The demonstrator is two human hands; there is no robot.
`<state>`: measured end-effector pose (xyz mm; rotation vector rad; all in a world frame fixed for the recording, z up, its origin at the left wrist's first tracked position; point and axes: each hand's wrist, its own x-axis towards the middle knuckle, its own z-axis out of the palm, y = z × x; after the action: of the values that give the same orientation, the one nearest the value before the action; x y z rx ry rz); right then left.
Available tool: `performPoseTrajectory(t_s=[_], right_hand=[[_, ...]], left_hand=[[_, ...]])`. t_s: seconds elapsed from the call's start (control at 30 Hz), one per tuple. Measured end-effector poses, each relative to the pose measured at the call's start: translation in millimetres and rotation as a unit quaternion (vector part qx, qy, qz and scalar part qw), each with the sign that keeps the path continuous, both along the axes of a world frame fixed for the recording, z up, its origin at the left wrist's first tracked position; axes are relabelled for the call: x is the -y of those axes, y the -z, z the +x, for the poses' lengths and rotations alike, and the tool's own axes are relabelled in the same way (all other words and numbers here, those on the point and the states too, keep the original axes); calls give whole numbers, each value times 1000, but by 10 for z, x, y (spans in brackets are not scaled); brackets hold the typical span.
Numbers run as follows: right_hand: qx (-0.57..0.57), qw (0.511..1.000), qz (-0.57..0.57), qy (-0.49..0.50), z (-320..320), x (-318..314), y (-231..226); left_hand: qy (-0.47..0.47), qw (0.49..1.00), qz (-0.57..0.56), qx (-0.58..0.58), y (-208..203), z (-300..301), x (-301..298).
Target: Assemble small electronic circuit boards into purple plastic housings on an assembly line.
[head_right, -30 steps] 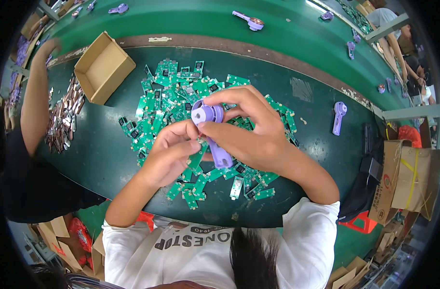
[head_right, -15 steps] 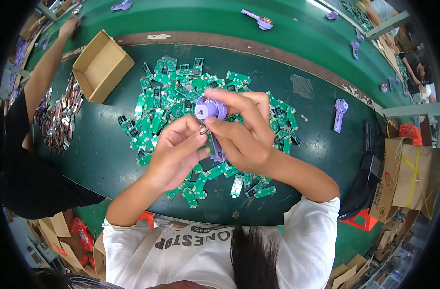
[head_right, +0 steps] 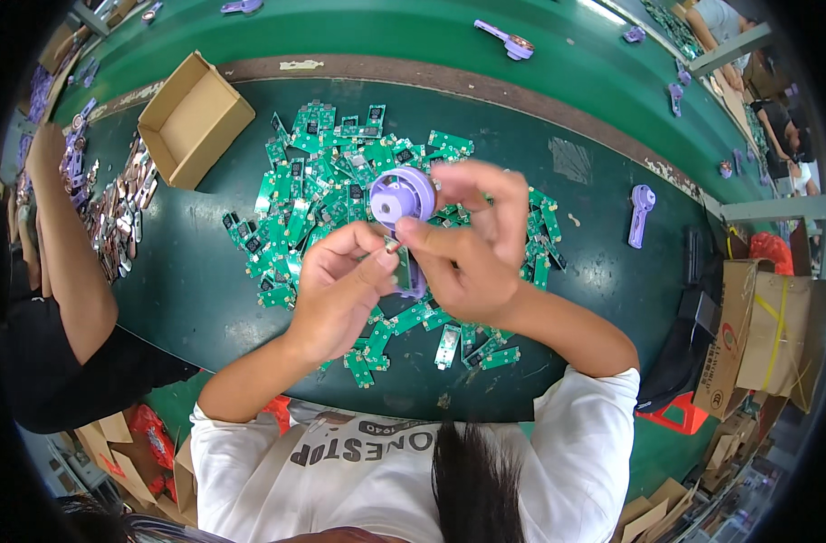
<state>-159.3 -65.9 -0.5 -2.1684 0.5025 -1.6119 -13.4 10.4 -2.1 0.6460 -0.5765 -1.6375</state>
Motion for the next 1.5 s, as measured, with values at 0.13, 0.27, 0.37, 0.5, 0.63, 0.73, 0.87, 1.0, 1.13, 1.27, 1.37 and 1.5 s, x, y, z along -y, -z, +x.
performPoseTrajectory(t_s=[0.13,0.27,0.37,0.5,0.63,0.73,0.87,1.0,1.13,1.27,1.37,1.5], right_hand=[[-108,983,11,-147,-69,240,-299],[-197,957,-39,-211,-130,348,-434],[-208,959,-5,-194,-129,293,-455],[-186,969,9,-163,-106,266,-468],[-189,970,-21,-149,-115,265,-464],[-176,974,-21,-142,-110,258,-433],[-176,973,-18,-149,-112,258,-432],[-181,971,1,-157,-128,274,-418],[-197,967,-12,-159,-144,296,-441],[-248,962,-34,-105,-148,248,-519],[-373,919,-128,-27,-145,127,-578],[-383,903,-191,-27,-51,-14,-521]], left_hand=[[-30,992,-54,107,-39,122,75],[-19,989,-47,141,-60,141,72],[-16,989,-21,148,-28,125,79],[-47,991,-29,123,-41,123,87],[-47,981,-55,181,-74,175,107],[-31,980,-72,180,-62,199,137],[29,990,13,135,-222,262,127],[35,983,2,180,-221,296,121],[38,986,8,161,-310,294,143],[31,984,19,175,-304,236,116],[148,945,60,286,-245,222,118],[29,865,-121,487,-82,123,21]])
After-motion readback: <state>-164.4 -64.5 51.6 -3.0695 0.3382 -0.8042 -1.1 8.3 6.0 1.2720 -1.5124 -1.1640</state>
